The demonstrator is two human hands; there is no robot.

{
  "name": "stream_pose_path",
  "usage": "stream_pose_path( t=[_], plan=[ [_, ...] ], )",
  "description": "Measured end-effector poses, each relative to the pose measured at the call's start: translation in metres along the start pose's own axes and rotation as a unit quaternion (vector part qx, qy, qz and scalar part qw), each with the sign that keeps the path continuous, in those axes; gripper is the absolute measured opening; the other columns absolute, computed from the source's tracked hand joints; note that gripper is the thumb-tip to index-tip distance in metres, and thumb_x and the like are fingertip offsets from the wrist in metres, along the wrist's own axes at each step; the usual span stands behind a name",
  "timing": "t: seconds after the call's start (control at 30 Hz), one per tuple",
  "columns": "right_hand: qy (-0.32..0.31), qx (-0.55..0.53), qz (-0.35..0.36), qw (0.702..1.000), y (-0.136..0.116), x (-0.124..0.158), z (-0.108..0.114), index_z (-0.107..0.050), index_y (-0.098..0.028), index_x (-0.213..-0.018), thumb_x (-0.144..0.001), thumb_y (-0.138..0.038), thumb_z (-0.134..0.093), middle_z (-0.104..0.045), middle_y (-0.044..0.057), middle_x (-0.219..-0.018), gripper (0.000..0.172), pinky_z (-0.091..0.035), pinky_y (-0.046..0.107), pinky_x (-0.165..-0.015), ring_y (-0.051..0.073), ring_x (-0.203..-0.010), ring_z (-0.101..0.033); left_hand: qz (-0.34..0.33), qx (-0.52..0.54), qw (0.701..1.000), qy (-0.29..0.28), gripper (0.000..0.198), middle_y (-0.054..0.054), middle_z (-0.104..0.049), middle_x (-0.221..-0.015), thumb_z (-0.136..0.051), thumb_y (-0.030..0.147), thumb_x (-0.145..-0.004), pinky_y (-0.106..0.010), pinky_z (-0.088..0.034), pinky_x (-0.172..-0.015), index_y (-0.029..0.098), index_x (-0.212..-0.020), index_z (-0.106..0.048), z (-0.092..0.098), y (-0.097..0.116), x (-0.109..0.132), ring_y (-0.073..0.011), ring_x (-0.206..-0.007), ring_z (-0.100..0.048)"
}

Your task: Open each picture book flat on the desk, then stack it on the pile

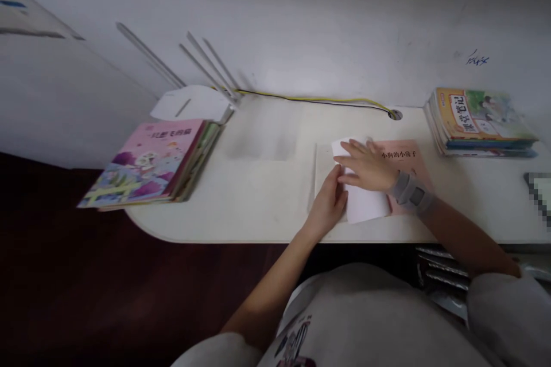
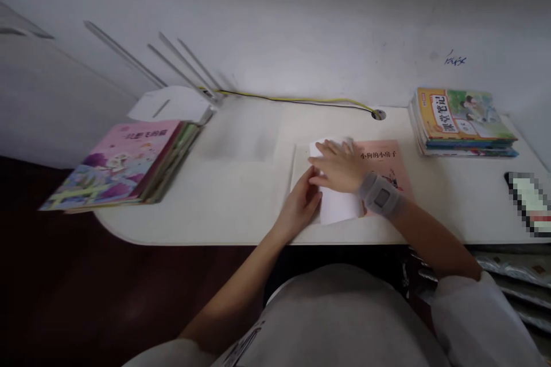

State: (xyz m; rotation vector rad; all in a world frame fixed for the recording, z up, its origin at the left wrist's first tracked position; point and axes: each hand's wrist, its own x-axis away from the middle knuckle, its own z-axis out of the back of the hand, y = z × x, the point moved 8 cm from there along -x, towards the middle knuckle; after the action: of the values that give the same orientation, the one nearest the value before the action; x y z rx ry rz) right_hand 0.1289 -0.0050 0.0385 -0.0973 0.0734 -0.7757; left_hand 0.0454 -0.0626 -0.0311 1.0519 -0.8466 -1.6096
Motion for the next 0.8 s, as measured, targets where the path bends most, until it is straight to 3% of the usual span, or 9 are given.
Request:
stream_pose_path(
  t=[0.1,0.17,0.33,0.47,0.63,0.8],
  plan=[
    [-0.025,0.06,-0.009,0.998,-0.016,-0.007,-0.01,-0.059,-0.02,-0.124,-0.091,-0.029,-0.051,-0.04,0.014,-0.147,0.035,-0.028,0.064,-0.106,0.034,-0.137,-0.032,0.008,0.051,0.999,0.004,0.079,-0.016,-0.025,-0.155,-0.048,0.018,-0.085,-0.048,-0.03,-0.113,0.023,-0.151,-0.005,-0.002,-0.005,0.0,-0.0242,-0.141,-0.03],
    [-0.03,0.085,-0.019,0.996,-0.017,-0.006,-0.016,-0.061,-0.019,-0.12,-0.09,-0.031,-0.053,-0.041,0.015,-0.147,0.033,-0.027,0.068,-0.103,0.037,-0.136,-0.032,0.007,0.03,0.999,0.018,0.084,-0.016,-0.02,-0.157,-0.049,0.018,-0.086,-0.05,-0.029,-0.113,0.025,-0.151,0.003,-0.001,-0.007,0.001,-0.0256,-0.142,-0.027],
    [-0.029,0.125,-0.058,0.99,0.002,0.011,-0.017,-0.058,-0.021,-0.123,-0.089,-0.041,-0.054,-0.039,0.017,-0.148,0.04,-0.029,0.071,-0.099,0.039,-0.137,-0.03,-0.037,-0.166,0.985,0.007,0.068,-0.02,-0.022,-0.155,-0.049,0.025,-0.09,-0.053,-0.025,-0.114,0.016,-0.149,-0.016,-0.007,-0.001,0.005,-0.0298,-0.145,-0.017],
    [-0.043,0.13,-0.087,0.987,0.018,0.029,-0.009,-0.055,-0.018,-0.128,-0.09,-0.036,-0.053,-0.033,0.02,-0.15,0.043,-0.036,0.065,-0.097,0.041,-0.138,-0.028,-0.048,-0.272,0.961,-0.02,0.057,-0.024,-0.035,-0.149,-0.042,0.033,-0.094,-0.056,-0.029,-0.111,0.011,-0.145,-0.026,-0.015,0.001,0.004,-0.0329,-0.143,-0.021],
    [-0.005,0.106,-0.133,0.985,0.03,0.036,-0.008,-0.05,-0.016,-0.133,-0.09,-0.032,-0.052,-0.03,0.022,-0.151,0.047,-0.04,0.059,-0.096,0.042,-0.138,-0.027,-0.052,-0.306,0.95,-0.042,0.053,-0.025,-0.047,-0.14,-0.032,0.034,-0.098,-0.051,-0.037,-0.108,0.006,-0.143,-0.028,-0.01,0.004,0.003,-0.0297,-0.136,-0.039],
    [0.056,0.093,-0.136,0.985,0.015,0.031,-0.016,-0.049,-0.013,-0.133,-0.089,-0.027,-0.05,-0.027,0.022,-0.152,0.047,-0.033,0.061,-0.102,0.04,-0.139,-0.024,-0.062,-0.282,0.957,-0.039,0.055,-0.022,-0.043,-0.144,-0.025,0.038,-0.099,-0.049,-0.037,-0.108,0.008,-0.146,-0.023,-0.002,0.01,0.004,-0.0273,-0.137,-0.037]
  ],
)
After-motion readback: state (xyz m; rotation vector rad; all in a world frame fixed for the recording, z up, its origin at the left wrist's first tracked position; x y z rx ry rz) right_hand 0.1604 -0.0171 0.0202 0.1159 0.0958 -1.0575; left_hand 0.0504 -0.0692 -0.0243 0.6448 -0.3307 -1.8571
